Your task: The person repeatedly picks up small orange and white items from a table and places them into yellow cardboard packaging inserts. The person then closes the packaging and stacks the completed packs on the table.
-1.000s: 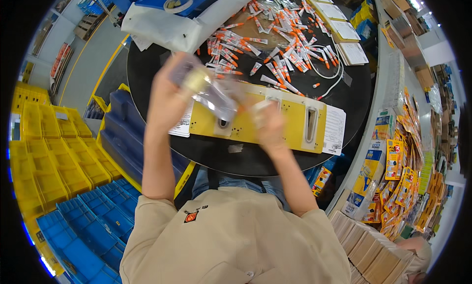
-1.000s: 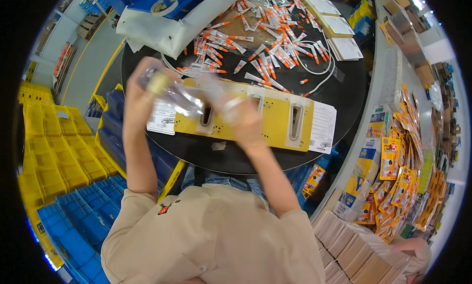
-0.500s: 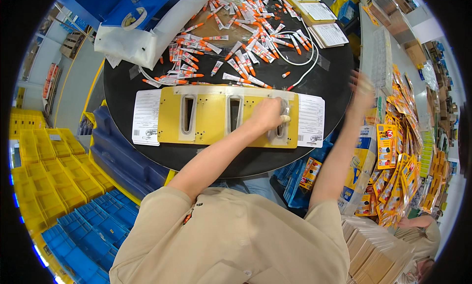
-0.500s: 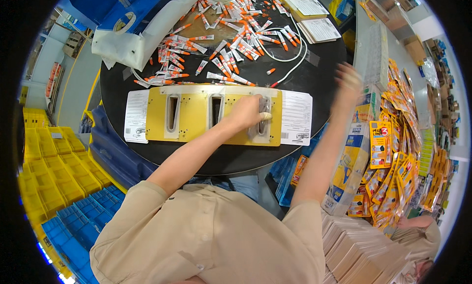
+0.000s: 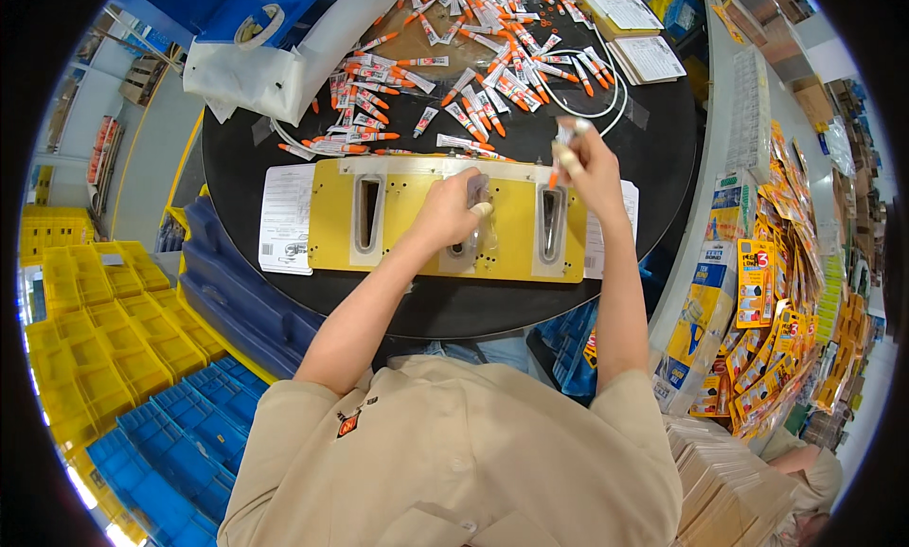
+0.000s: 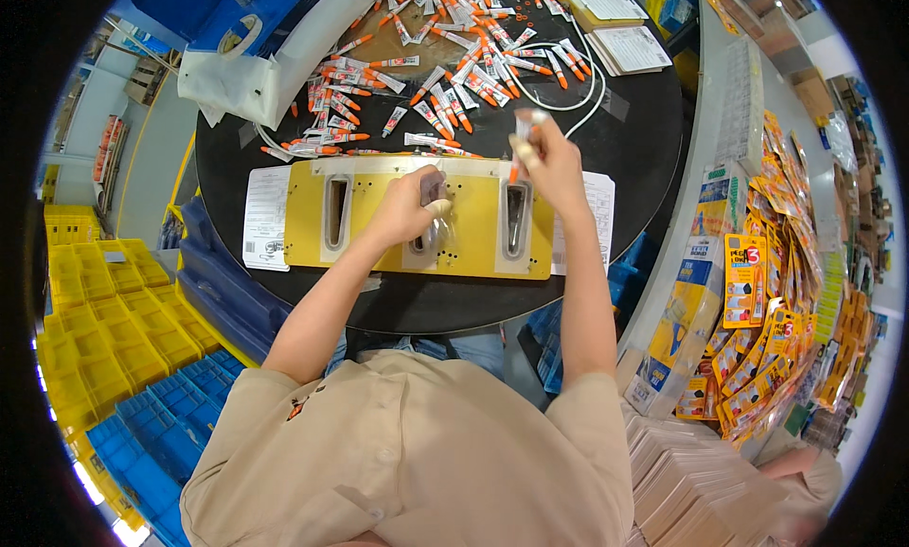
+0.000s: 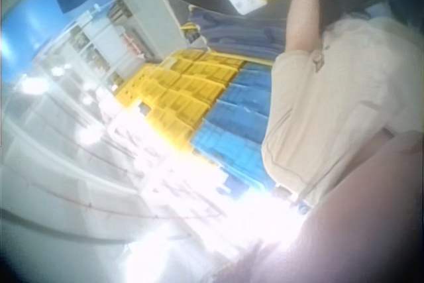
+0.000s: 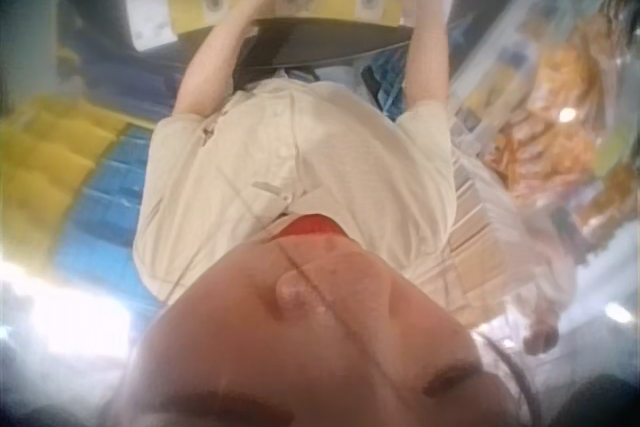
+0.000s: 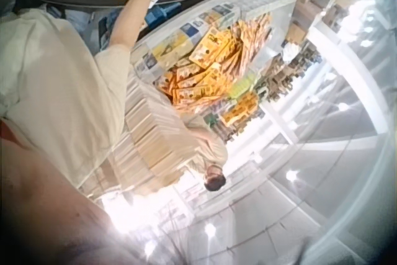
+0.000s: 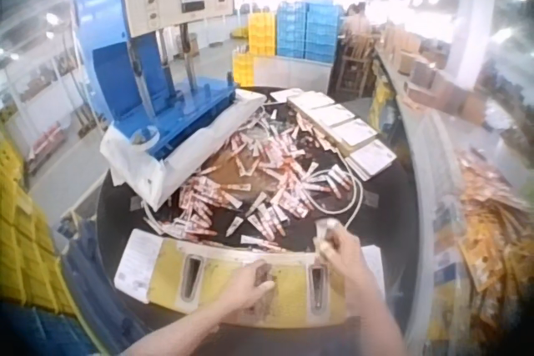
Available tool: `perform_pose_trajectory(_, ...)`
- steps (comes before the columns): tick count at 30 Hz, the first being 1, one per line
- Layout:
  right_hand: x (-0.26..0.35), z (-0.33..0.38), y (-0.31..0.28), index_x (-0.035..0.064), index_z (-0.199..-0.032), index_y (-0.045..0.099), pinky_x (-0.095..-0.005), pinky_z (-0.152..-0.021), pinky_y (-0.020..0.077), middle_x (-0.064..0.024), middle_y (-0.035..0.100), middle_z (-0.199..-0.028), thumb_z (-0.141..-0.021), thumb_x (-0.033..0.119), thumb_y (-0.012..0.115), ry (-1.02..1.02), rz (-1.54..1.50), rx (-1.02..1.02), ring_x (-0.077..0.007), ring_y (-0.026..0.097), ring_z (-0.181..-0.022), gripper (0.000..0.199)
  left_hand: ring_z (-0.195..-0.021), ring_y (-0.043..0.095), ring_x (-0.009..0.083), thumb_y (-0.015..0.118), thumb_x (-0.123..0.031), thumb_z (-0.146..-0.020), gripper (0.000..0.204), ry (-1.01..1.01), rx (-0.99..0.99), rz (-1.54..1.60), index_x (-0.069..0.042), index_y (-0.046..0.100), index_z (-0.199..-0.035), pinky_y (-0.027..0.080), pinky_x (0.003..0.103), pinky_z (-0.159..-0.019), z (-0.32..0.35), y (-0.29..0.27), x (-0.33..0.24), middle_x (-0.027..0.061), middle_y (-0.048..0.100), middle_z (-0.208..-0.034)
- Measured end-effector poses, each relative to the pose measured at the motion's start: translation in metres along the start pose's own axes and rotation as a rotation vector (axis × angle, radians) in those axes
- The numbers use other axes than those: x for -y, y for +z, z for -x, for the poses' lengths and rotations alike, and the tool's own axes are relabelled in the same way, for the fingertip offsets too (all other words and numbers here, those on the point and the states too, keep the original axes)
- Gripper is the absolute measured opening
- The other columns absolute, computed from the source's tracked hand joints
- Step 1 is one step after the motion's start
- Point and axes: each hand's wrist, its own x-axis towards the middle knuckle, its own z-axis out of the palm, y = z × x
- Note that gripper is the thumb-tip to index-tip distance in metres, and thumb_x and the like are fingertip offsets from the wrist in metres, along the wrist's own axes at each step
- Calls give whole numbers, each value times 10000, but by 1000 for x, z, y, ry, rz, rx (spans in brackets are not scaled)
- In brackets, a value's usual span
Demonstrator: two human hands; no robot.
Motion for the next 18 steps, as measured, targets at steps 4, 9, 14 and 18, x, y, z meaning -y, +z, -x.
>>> perform_pose_trajectory(4,1,45,0,31,-1006,649,-267,-548,456,-55,588,-712,-829,106,674,36,196,44,-121,567,-574,193,-736,636,361,780,-322,-702,427,-36,-11,-265,24,601,-875,496,415,-677,-2,-7,11,199,647,-762)
perform_pose_trajectory(9,21,11,42,49,-858,708,-327,-629,478,-102,608,-904,-786,171,714,-131,390,42,-219,602,-686,142,-746,644,386,791,-483,-664,604,-106,-46,-427,63,603,-840,507,443,-680,10,-19,18,228,652,-768)
perform_pose_trajectory(14,26,-60,130,85,-905,698,-415,-785,480,-130,602,-994,-791,280,696,-161,812,231,-303,607,-911,227,-771,649,397,770,-510,-678,627,-104,-85,-413,79,609,-817,517,448,-702,19,-30,20,248,652,-777)
perform_pose_trajectory(18,16,-79,146,93,-947,678,-416,-829,475,-139,603,-1002,-813,251,664,-143,836,267,-311,589,-983,207,-790,649,396,744,-464,-724,575,-125,-103,-332,73,607,-875,519,442,-716,29,-40,34,248,656,-834)
